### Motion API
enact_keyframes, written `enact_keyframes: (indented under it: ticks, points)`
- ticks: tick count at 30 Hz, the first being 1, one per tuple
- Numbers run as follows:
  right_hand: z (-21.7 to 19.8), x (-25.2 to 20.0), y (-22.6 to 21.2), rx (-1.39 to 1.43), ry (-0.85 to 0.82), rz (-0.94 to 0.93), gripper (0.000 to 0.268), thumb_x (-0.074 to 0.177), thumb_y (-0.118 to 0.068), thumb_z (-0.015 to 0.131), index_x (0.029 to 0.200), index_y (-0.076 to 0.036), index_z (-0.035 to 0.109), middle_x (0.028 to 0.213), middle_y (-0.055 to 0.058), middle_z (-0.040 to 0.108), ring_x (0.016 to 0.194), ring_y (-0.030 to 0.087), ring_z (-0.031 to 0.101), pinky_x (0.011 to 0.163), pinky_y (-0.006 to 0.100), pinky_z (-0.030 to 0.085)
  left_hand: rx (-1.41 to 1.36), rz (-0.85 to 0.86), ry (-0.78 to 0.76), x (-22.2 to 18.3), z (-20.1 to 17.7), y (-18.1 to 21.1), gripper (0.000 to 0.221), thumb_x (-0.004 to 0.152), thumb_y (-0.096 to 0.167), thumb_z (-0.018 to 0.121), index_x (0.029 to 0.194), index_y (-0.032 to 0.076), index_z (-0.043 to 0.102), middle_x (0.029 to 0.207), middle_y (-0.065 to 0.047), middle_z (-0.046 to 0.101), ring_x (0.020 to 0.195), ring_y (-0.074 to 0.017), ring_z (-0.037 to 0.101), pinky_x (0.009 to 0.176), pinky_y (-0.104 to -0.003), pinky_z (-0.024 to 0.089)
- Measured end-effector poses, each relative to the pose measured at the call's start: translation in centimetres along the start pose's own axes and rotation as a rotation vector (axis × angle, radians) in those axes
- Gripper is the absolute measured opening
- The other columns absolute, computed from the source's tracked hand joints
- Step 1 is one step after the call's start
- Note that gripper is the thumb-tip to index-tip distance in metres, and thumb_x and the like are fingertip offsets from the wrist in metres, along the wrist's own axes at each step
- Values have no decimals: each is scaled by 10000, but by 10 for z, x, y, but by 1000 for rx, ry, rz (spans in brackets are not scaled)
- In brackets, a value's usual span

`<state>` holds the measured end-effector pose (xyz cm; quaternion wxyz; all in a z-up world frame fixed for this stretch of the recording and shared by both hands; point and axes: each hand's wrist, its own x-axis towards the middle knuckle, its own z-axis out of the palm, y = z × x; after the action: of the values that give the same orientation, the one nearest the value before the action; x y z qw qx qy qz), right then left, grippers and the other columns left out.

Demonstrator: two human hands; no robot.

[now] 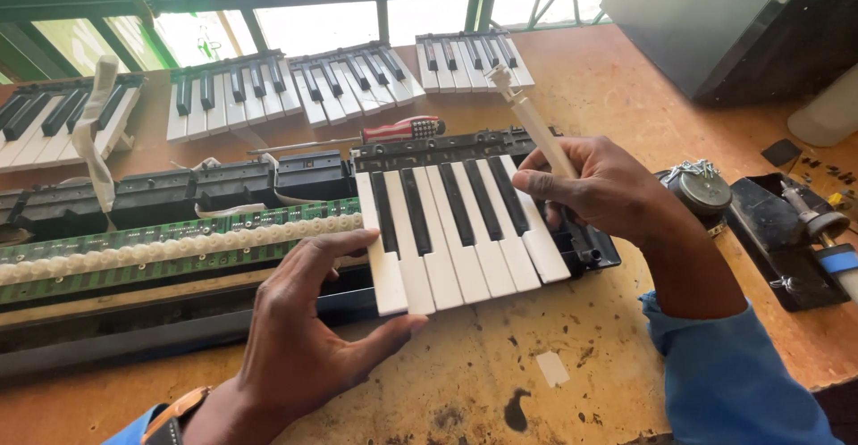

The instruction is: Repairing an electronic keyboard by installing rubber contact strips onto the circuit board and then snapping the plastic key assemblies back into the frame.

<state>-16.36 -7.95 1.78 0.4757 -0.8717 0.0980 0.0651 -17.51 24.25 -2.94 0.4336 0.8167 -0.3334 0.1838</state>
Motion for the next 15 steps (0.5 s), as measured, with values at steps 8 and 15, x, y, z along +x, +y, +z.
enact_keyframes:
  ticks: [8, 15]
  points:
    - [3, -9, -23, 55, 143, 140, 388, 1000, -377, 457, 1134, -33, 575, 979, 123, 696, 585, 210, 539, 462, 301, 341, 2, -6, -19, -3, -2, -15, 700, 654, 462, 924, 1206, 121, 665, 1140, -43, 751, 1061, -215, 725, 922, -351, 543]
    - [-3, 4, -6, 1, 238, 211, 303, 1004, -301, 426, 951, -38, 569, 1008, 122, 559, 607, 269, 566, 447, 337, 346, 67, -13, -18, -1, -5, -10, 813, 623, 547, 915, 1248, 105, 643, 1109, -48, 762, 1036, -228, 721, 911, -383, 553]
